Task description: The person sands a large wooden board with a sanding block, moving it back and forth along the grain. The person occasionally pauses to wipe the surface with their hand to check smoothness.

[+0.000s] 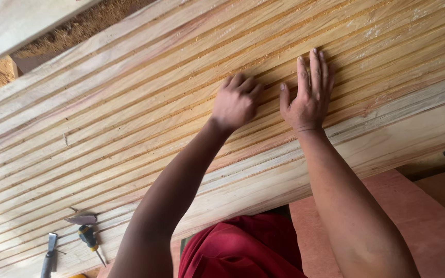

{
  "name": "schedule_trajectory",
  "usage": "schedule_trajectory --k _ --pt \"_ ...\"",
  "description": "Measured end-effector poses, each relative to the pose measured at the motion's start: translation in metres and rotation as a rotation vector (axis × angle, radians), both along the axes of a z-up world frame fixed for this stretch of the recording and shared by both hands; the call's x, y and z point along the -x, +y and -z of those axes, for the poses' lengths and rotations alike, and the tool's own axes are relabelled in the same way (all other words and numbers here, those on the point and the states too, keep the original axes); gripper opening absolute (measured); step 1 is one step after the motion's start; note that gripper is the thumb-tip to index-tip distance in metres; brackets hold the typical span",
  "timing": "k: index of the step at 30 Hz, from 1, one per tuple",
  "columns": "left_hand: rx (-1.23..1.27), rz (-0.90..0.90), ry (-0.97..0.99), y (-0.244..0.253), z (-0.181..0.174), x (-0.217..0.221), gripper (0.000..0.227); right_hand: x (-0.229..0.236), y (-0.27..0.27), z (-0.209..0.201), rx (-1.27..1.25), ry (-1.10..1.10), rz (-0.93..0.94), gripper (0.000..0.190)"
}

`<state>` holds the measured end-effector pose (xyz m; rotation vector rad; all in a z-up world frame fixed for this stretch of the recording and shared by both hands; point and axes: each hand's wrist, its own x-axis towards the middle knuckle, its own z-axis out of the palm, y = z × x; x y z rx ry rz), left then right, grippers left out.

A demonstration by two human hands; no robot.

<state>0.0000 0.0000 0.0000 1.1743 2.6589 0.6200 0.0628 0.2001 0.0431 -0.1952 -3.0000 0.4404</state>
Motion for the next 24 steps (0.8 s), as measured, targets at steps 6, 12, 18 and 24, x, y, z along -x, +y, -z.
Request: schedule_trajectory --k 6,12,18,24 --pt "-0.072 0.019 0.174 -0.096 -0.030 -0.001 0.032 0.001 -0.002 -0.004 0.007 0.000 0.033 0.050" --pt "-0.054 -0.010 0.084 -0.088 -0.038 -0.003 0.015 0.002 -0.008 -0.009 0.011 0.032 0.082 0.058" --pt "-0.157 -0.064 0.060 0.031 -0.024 0.007 0.034 0.001 -0.007 -0.006 0.057 0.054 0.119 0.059" --pt "0.069 -0.051 0.004 -0.028 -0.033 -0.001 0.018 0.000 -0.006 -0.003 -0.008 0.029 0.145 0.055"
